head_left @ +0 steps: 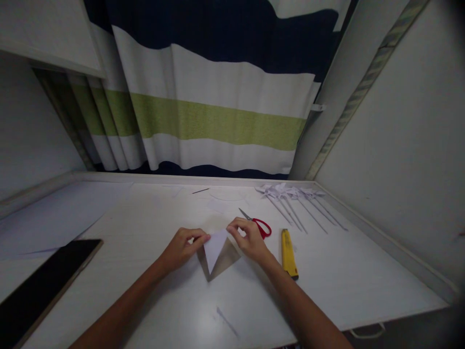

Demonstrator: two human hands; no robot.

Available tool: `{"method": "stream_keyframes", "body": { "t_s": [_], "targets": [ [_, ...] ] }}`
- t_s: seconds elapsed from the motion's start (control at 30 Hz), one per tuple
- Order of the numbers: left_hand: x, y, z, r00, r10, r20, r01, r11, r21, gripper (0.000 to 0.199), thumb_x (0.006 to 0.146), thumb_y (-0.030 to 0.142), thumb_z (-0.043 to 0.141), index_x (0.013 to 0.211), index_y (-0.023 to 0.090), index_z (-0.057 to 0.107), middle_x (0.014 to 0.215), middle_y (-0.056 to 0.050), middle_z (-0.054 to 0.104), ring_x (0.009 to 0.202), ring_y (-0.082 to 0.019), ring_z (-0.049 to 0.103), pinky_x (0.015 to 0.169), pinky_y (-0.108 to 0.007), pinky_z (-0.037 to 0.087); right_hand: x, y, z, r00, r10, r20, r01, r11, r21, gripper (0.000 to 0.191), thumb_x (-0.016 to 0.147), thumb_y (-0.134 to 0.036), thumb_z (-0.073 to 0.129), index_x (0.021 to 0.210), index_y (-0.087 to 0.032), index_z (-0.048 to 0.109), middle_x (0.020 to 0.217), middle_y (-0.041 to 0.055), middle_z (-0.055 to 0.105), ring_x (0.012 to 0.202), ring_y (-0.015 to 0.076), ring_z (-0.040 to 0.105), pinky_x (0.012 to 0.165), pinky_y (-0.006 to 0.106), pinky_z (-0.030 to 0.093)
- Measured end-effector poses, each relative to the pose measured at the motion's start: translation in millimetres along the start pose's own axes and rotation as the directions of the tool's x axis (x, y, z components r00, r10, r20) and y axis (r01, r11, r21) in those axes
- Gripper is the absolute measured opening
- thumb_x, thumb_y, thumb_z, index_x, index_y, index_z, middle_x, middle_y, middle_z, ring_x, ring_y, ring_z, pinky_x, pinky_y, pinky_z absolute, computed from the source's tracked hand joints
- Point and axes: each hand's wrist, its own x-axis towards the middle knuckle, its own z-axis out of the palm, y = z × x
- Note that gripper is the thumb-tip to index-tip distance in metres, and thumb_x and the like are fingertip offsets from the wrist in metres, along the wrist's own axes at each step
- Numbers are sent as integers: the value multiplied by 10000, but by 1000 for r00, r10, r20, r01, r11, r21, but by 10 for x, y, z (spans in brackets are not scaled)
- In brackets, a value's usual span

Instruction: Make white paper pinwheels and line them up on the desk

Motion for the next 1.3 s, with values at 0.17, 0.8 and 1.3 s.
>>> {"method": "stream_keyframes", "body": {
  "t_s": [0.17,0.8,1.3],
  "targets": [
    [46,-89,-116,975,-94,-200,48,974,-223,272,762,296,461,604,126,602,668,-44,641,666,-145,564,616,-227,411,60,95,-226,976,78,-205,-74,997,27,198,774,-233,447,602,-157,508,587,-2,508,577,104,469,556,220,360],
    [19,-52,289,931,-132,341,311,776,-549,533,798,498,325,554,75,539,320,20,443,217,-23,304,268,-156,163,-33,-8,60,1000,6,25,-3,996,-90,148,775,-213,461,671,-156,550,644,11,550,622,112,485,623,251,345],
    [-60,-6,291,798,-74,598,424,774,-471,592,795,553,214,707,80,559,478,-60,596,253,-54,423,248,-137,241,-130,-121,120,928,-14,372,15,1000,0,130,808,-156,366,745,-170,479,536,-35,486,477,71,451,468,166,332]
  ]
}}
